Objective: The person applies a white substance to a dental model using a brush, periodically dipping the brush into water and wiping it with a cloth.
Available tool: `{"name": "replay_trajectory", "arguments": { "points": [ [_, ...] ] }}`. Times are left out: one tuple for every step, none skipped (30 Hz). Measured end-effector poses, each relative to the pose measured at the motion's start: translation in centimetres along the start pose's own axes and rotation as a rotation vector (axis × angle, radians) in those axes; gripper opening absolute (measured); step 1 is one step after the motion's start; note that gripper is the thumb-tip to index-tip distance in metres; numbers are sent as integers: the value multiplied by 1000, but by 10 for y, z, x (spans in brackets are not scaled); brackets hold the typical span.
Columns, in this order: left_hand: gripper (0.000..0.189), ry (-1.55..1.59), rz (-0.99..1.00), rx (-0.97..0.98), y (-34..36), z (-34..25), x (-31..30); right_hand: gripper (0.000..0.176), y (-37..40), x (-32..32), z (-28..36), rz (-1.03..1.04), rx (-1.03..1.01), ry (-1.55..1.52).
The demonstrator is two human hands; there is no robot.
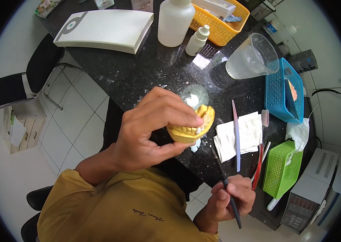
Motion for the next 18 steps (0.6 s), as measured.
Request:
{"name": "replay_trajectory", "arguments": {
  "points": [
    [41,7,0,-9,0,1,0,25,-1,3,4,19,-60,-3],
    [41,15,0,-19,0,1,1,25,-3,6,5,16,-66,-8],
    [40,14,-6,-19,0,1,1,25,-5,12,11,39,-120,-29],
    [40,13,-7,-14,0,0,0,24,-5,16,17,64,-172,-47],
    [40,10,-5,-15,0,0,1,19,-6,12,15,35,-146,-99],
    [39,7,-3,-17,0,0,1,19,-5,14,15,35,-149,-100],
    [39,6,-5,-14,1,0,1,21,-4,17,14,28,-148,-89],
    [39,5,-10,-13,1,0,1,22,-4,19,13,22,-148,-78],
    [39,3,-14,-12,1,0,0,24,-4,20,13,34,-164,-59],
    [39,1,-18,-11,1,0,0,24,-4,20,13,36,-165,-61],
    [39,2,-16,-10,1,0,0,24,-4,21,13,43,-165,-48],
    [39,4,-13,-10,2,0,0,24,-3,21,12,49,-163,-34],
    [39,4,-14,-10,2,0,0,24,-3,22,12,50,-163,-34],
    [40,4,-8,-9,2,0,0,24,-3,22,12,51,-158,-38],
    [40,4,-3,-7,2,0,1,24,-3,22,11,51,-153,-41],
    [40,4,-3,-7,2,0,1,24,-3,23,11,51,-153,-41],
    [40,5,-2,-9,2,0,1,24,-4,24,11,51,-156,-40],
    [40,4,-2,-12,2,0,1,23,-4,24,11,51,-158,-39]
  ]
}}
Point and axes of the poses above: each hand's wrist, its own y-axis away from the middle knuckle, its own x-axis out of the palm, z = x × y, the point moved 9 cm from there along -y, towards the middle knuckle, and after that the axes turned 13 degrees about -z, right-handed, at the moved point
